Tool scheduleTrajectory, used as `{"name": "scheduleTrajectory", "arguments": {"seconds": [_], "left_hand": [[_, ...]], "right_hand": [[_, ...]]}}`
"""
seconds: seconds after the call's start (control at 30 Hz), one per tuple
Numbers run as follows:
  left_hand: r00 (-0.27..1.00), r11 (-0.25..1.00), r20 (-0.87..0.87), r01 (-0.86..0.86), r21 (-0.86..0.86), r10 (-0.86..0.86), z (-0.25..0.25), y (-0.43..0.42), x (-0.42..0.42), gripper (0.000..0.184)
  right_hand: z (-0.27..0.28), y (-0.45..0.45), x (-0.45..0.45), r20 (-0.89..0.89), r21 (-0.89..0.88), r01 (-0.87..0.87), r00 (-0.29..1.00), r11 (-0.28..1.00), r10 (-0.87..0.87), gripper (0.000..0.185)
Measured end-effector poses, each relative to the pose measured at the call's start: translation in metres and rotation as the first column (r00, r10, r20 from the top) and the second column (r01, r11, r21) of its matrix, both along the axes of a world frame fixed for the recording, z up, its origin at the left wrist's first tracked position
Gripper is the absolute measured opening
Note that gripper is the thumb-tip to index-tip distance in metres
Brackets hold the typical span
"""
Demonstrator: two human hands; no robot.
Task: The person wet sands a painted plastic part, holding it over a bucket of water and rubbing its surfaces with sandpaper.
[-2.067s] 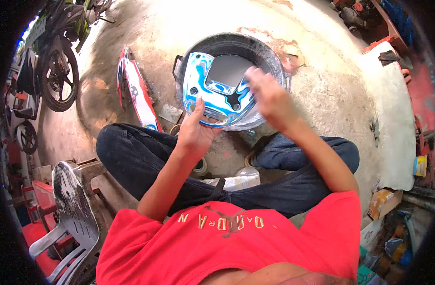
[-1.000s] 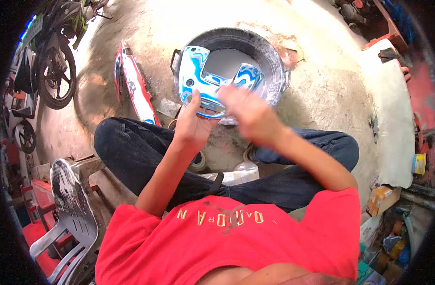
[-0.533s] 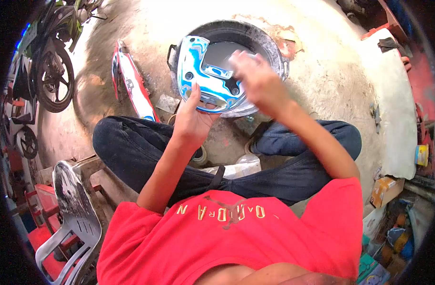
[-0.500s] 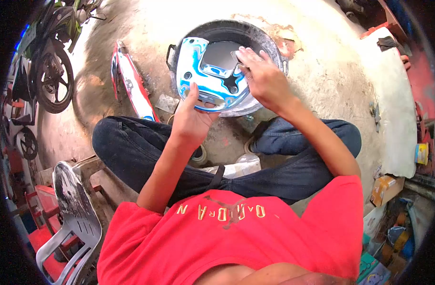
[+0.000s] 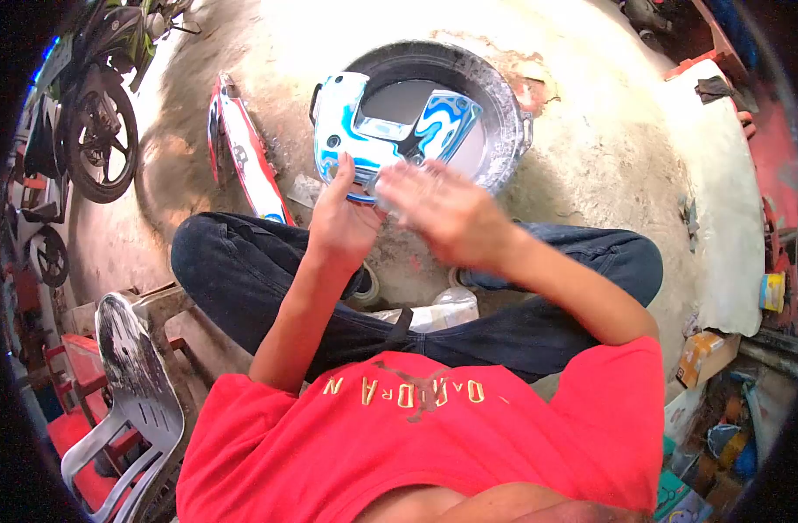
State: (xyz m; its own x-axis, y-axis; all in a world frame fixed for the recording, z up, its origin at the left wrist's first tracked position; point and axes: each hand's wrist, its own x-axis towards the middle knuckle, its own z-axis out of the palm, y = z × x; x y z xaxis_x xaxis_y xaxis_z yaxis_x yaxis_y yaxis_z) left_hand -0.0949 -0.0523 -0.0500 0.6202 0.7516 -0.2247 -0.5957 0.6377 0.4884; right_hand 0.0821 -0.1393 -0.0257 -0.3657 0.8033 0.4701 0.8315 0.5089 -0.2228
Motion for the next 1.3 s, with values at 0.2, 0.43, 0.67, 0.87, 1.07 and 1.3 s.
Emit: {"name": "scheduleTrajectory", "arguments": {"seconds": [0.2, 0.43, 0.67, 0.87, 1.07, 1.3], "left_hand": [[0.999, 0.999, -0.034, -0.026, -0.019, 0.025, 0.011, -0.004, 0.003, 0.034], [0.999, 1.0, -0.028, 0.016, 0.027, -0.015, 0.001, -0.004, -0.002, 0.034], [0.999, 0.999, -0.006, 0.041, 0.031, -0.041, -0.001, -0.001, -0.002, 0.034], [0.998, 1.0, -0.056, 0.013, 0.026, -0.012, 0.01, -0.003, 0.006, 0.036], [0.998, 0.999, -0.044, 0.036, 0.007, -0.036, 0.004, -0.004, 0.001, 0.035], [0.999, 0.998, -0.02, 0.041, 0.04, -0.04, -0.003, 0.0, 0.001, 0.034]], "right_hand": [[-0.009, 0.021, 0.041, 0.025, 0.01, 0.24, 0.97, 0.971, -0.24, 0.047], [-0.008, 0.028, 0.056, 0.048, 0.009, 0.203, 0.978, 0.979, -0.203, 0.047], [-0.004, 0.006, 0.013, 0.036, 0.085, -0.036, 0.999, 0.996, 0.033, 0.048], [-0.003, 0.015, 0.03, 0.025, 0.044, 0.153, 0.988, 0.987, -0.154, 0.044], [0.004, 0.03, 0.048, 0.091, 0.069, 0.2, 0.974, 0.977, -0.206, 0.041], [-0.005, 0.001, -0.001, 0.009, 0.0, -0.015, 1.0, 1.0, 0.015, 0.046]]}}
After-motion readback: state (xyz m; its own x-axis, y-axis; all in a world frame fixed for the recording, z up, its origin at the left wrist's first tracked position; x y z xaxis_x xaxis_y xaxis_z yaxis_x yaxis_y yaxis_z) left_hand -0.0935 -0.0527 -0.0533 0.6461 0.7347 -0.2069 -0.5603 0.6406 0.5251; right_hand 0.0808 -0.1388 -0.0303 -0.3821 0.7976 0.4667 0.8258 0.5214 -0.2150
